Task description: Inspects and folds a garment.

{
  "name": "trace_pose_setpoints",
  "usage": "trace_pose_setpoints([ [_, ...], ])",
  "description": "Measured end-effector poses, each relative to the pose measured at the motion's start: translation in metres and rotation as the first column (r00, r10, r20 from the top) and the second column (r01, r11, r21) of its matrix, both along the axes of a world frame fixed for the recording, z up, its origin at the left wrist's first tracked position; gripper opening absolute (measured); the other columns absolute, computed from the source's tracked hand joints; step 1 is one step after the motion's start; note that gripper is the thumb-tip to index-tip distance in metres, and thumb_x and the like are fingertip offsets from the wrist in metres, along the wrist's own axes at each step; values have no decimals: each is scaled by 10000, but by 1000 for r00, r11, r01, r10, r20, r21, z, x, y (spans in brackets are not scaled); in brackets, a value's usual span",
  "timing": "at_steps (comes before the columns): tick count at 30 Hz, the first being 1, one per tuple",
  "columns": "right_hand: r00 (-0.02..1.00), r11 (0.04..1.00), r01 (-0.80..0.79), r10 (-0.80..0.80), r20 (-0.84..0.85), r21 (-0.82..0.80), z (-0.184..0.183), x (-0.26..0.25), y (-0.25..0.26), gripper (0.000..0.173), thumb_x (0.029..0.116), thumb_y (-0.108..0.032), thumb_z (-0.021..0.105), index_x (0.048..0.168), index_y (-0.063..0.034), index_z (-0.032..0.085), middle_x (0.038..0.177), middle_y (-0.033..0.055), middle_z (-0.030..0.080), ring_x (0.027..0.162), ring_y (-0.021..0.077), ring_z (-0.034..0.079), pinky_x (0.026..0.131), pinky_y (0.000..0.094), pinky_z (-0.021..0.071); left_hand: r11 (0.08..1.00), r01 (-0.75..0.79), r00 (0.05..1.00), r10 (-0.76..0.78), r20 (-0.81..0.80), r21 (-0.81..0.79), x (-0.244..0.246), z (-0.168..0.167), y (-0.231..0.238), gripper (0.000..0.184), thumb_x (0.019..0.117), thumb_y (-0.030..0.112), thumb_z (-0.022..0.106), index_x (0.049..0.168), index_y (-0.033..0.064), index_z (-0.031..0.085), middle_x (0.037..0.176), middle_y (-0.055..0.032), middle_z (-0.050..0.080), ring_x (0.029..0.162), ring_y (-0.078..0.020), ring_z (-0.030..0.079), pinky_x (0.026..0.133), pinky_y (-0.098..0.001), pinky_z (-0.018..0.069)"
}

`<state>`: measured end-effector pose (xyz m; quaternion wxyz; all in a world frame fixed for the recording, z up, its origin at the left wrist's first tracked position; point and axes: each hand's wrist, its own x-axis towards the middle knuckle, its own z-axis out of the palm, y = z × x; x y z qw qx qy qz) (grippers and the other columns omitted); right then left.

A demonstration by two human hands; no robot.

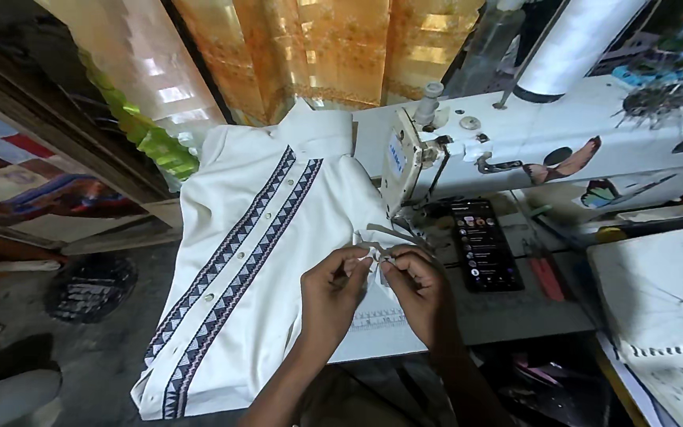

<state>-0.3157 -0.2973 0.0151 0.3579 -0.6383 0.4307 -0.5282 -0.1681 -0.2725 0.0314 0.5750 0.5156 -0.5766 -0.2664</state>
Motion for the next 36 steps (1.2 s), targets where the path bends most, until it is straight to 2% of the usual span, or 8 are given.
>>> trace_pose_setpoints([
  [9,997,999,52,-53,-65,-14,0,2,1,198,944,-140,651,808,-1,691,1005,88,674,911,16,642,789,136,539,1000,-4,997,6,77,-22,-3,-2,2,133,951,75,685,1031,-22,730,833,-12,713,737,5,656,713,-158,569],
  [13,980,990,137,-140,-142,-33,-6,-3,-4,223,947,-228,665,841,-41,724,988,73,686,931,69,641,823,217,531,996,-45,990,54,132,-74,-3,-3,3,130,948,70,682,1012,-32,731,845,-32,720,752,-3,668,730,-163,575],
  [19,999,998,44,-44,-10,39,0,-8,-3,199,957,-178,650,821,-34,679,930,21,662,879,-17,623,780,127,521,998,-55,998,55,4,-40,2,0,-1,123,934,24,684,1044,-27,708,805,2,702,702,3,650,673,-160,568],
  [22,1000,998,-1,0,16,60,6,-9,-1,193,967,-163,633,828,-33,668,904,-1,656,814,-48,609,740,105,516,999,-16,1000,15,-10,-40,5,0,-3,139,961,16,639,1070,-22,716,875,-16,697,723,-8,646,680,-167,570],
  [27,997,996,-55,51,55,73,17,-8,6,191,987,-123,608,872,20,658,1112,105,702,840,41,708,737,189,610,998,54,998,-53,22,-45,3,-1,-2,213,968,-30,560,1005,-6,769,996,-55,699,807,-18,656,741,-174,578],
  [29,996,995,-82,79,45,59,18,-7,9,172,983,-111,612,889,23,665,1097,106,720,852,42,719,756,188,615,998,57,998,-57,11,-19,2,0,-2,180,963,-13,589,1023,-17,759,1003,-58,697,799,-7,649,725,-157,570],
  [32,998,998,-60,61,-22,31,13,-5,6,176,977,-123,613,894,12,690,993,56,720,833,-36,664,772,123,563,997,74,997,-74,2,27,3,1,-3,189,926,47,700,1097,-22,738,1021,-54,685,826,-25,650,765,-170,575],
  [36,998,999,-48,49,-43,12,8,-4,4,180,962,-127,622,856,5,683,971,53,697,841,-41,639,771,112,537,998,49,999,-50,22,38,3,-2,-1,181,920,33,692,1086,-17,742,994,-49,685,805,-23,642,758,-166,566],
])
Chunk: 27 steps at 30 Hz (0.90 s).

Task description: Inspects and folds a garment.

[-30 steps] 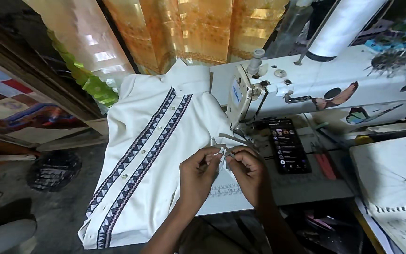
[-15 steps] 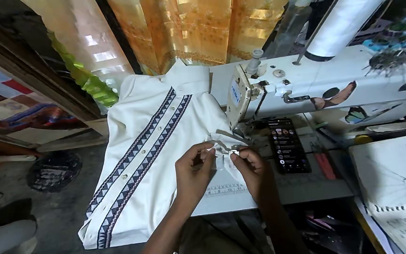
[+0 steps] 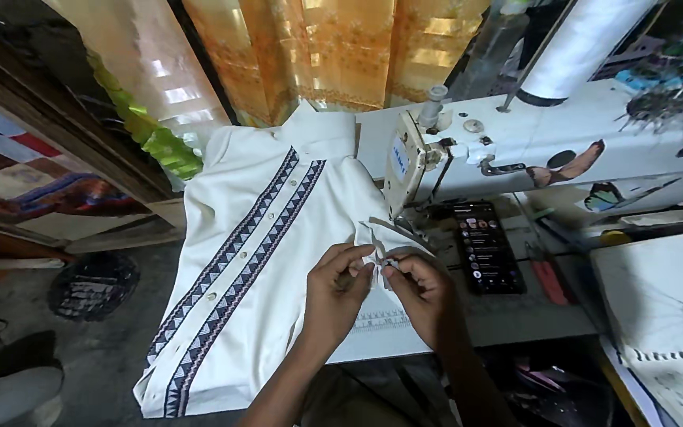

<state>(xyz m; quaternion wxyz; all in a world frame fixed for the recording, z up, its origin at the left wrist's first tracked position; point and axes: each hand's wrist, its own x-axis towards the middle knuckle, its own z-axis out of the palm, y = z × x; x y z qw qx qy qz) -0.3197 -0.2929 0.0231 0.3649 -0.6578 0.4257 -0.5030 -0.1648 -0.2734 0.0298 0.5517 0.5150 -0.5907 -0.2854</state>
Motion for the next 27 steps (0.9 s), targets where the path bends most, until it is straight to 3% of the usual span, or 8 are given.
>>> trace_pose_setpoints([
  [6,1000,1000,13,-13,-6,24,-2,3,-2,208,953,-123,620,789,-1,661,997,80,686,870,-12,629,771,118,519,999,0,1000,0,-15,33,-1,3,1,178,922,39,696,1086,-7,749,980,-34,685,758,-4,619,694,-143,547],
  [11,999,998,38,-37,-15,47,-2,3,-4,212,953,-125,615,775,-17,653,963,60,677,838,-23,615,746,110,508,1000,17,1000,-17,1,-2,-3,1,3,183,924,34,690,1091,-17,746,988,-42,685,789,-8,631,742,-152,560],
  [19,1000,998,22,-23,12,52,0,3,-3,223,939,-106,608,734,-21,618,996,79,671,898,-1,622,770,120,511,999,-12,999,14,36,-50,-4,-2,2,181,921,33,691,1083,-27,744,974,-47,677,782,-3,626,742,-147,556],
  [27,1000,993,16,-19,24,120,3,0,-3,224,949,-121,612,744,-31,625,995,58,672,873,-27,609,755,105,496,998,-15,996,20,81,-58,-5,0,4,183,929,47,686,1089,-15,752,986,-54,685,794,-5,631,754,-150,556],
])
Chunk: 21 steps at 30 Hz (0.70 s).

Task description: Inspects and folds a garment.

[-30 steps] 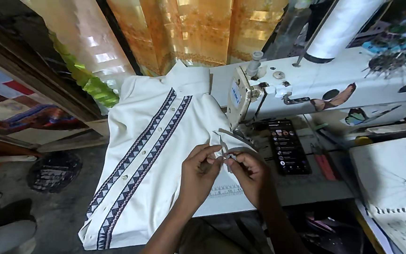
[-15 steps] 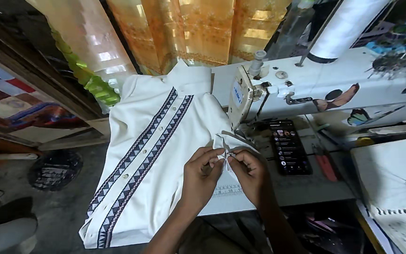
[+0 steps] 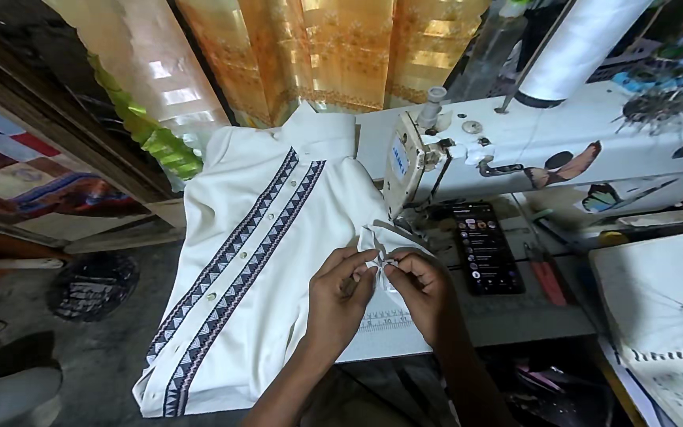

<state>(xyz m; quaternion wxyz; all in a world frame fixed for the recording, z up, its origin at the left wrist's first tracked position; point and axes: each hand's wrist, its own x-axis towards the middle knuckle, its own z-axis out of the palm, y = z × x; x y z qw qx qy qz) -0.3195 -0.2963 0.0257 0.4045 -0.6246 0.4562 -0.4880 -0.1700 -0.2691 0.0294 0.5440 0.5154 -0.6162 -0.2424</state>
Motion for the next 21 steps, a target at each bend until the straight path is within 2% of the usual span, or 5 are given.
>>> trace_pose_setpoints([
  [8,1000,999,18,-17,-25,44,1,1,-2,234,956,-137,601,743,-42,623,976,43,666,822,-33,589,713,112,476,996,-5,992,15,122,-85,-4,1,3,182,946,46,665,1085,-28,756,1035,-111,704,853,-32,664,802,-158,561],
  [17,1000,999,26,-26,-6,28,1,3,-2,248,948,-127,604,713,-49,600,972,48,661,844,-28,593,727,109,477,994,-4,990,20,138,-113,-4,-2,3,182,945,39,666,1086,-31,758,1038,-121,705,872,-42,670,820,-159,561],
  [21,995,997,69,-67,-68,35,0,1,-5,248,954,-153,609,747,-19,625,981,72,668,848,-5,594,741,135,476,990,-18,989,38,143,-137,-3,-1,4,183,943,34,665,1086,-34,756,1029,-125,708,872,-57,679,822,-173,569],
])
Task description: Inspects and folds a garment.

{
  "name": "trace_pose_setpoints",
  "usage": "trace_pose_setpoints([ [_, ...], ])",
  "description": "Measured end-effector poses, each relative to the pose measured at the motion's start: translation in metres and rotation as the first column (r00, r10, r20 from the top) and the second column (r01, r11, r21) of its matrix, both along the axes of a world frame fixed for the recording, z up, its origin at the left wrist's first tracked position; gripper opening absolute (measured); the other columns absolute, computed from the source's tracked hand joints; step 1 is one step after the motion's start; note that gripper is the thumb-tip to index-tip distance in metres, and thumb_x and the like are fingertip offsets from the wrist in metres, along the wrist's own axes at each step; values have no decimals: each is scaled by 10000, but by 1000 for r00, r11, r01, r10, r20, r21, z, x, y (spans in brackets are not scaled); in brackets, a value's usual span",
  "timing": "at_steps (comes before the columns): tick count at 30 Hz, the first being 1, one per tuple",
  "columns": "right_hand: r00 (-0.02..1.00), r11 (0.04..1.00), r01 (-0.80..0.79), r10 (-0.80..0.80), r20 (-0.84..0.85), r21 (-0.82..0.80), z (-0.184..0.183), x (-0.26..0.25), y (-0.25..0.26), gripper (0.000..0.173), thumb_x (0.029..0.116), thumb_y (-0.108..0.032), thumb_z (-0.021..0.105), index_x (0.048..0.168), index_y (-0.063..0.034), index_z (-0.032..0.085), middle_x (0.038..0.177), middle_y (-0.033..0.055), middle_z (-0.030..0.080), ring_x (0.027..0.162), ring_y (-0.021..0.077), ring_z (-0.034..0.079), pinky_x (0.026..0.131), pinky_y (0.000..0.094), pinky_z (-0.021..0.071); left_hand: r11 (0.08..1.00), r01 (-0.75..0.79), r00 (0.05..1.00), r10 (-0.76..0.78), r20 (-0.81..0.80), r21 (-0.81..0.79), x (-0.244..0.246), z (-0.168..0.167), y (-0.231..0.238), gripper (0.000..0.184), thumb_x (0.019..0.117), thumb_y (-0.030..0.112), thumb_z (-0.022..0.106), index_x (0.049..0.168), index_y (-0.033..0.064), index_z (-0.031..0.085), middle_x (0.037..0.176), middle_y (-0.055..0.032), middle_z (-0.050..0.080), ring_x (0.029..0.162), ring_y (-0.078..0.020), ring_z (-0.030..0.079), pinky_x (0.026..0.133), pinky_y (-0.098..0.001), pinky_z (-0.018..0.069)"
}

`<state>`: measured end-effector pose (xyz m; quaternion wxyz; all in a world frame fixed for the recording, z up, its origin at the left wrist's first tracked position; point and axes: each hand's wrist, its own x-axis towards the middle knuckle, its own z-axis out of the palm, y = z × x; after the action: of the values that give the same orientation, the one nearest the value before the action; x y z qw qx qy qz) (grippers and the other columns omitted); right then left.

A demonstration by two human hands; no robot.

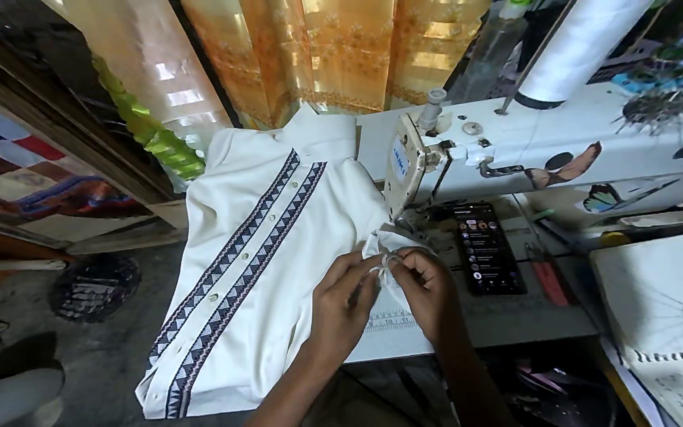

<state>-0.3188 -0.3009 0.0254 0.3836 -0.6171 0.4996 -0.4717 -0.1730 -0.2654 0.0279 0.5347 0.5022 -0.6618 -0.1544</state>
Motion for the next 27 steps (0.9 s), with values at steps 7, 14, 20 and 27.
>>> trace_pose_setpoints([
  [7,994,996,-88,88,70,-12,-4,-9,-5,233,955,-184,612,756,-68,646,966,15,673,847,-23,602,743,135,495,1000,-7,998,8,-59,28,6,0,-2,176,939,43,678,1080,-34,752,1026,-96,693,846,-24,660,794,-160,569],
  [14,994,994,-103,104,45,-32,-4,-7,-5,227,937,-156,622,739,-45,629,982,46,663,887,-12,605,759,124,493,1000,-1,999,2,-52,31,7,0,-3,174,937,40,675,1076,-28,753,1015,-86,694,839,-21,655,794,-157,565],
  [20,992,991,-124,125,30,-52,-3,-9,-5,224,938,-143,619,742,-34,631,977,50,655,907,-10,603,771,121,492,999,5,999,-3,-49,38,7,-1,-3,173,939,45,676,1075,-28,754,1018,-89,695,839,-22,653,791,-158,564],
  [27,987,994,46,-60,-149,-98,-7,-7,-7,246,949,-209,642,813,-8,681,873,78,651,816,78,606,747,233,506,1000,10,1000,-10,-13,-2,5,3,1,184,947,31,660,1090,-35,753,1045,-123,700,868,-40,668,809,-160,563],
])
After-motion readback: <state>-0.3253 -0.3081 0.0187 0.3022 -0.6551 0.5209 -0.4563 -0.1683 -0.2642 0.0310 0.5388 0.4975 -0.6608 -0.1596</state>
